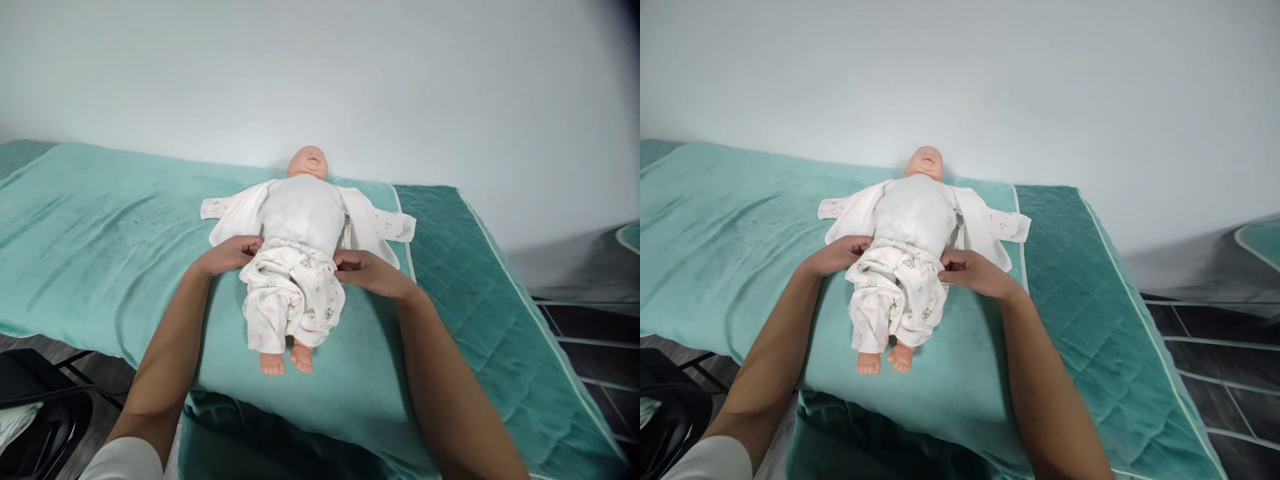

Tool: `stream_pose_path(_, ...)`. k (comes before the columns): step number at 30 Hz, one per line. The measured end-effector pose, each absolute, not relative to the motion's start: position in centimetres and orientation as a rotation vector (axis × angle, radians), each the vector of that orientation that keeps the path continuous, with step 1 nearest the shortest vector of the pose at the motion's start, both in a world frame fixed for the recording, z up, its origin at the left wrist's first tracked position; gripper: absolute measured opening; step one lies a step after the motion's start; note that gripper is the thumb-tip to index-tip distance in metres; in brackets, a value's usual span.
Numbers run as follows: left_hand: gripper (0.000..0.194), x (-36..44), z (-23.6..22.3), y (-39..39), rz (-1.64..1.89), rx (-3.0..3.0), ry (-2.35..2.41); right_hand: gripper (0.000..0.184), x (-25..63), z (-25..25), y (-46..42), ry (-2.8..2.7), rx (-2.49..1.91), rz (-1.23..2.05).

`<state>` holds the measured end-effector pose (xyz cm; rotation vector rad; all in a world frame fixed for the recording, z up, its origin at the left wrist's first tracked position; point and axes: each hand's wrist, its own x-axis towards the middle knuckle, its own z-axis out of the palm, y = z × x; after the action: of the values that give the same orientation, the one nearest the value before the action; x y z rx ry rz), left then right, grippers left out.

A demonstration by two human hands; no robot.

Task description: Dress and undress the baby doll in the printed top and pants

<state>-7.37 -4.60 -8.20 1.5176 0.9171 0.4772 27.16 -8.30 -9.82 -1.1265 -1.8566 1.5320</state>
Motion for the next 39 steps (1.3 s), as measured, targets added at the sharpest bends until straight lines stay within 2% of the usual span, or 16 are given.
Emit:
stream_pose_path(6, 0.017, -7.6, -8.8, -4.3, 0.478, 1.607, 0.919, 0.044, 27.4, -10.1, -8.0, -1.875, -1.179, 1.595)
stream_pose_path(10, 0.020, -7.5, -9.1, -4.3, 0.581, 1.568, 0.855, 0.047, 27.3, -10.0, -8.1, -1.850, -1.226, 1.568)
stream_pose_path(16, 0.022, -7.7, -9.2, -4.3, 0.539, 1.575, 0.909, 0.053, 27.3, -9.6, -8.4, -1.828, -1.260, 1.514)
stream_pose_path(24, 0.021, -7.5, -8.8, -4.5, 0.526, 1.565, 0.873, 0.049, 27.2, -10.0, -8.3, -1.803, -1.287, 1.390)
stream_pose_path(33, 0.015, -7.6, -9.7, -4.2, 0.590, 1.589, 0.894, 0.023, 26.3, -11.8, -7.7, -1.674, -1.279, 0.974)
stream_pose_path(39, 0.015, -6.8, -9.7, -4.4, 0.795, 1.701, 0.944, 0.052, 24.6, -12.6, -7.8, -1.434, -1.242, 0.994)
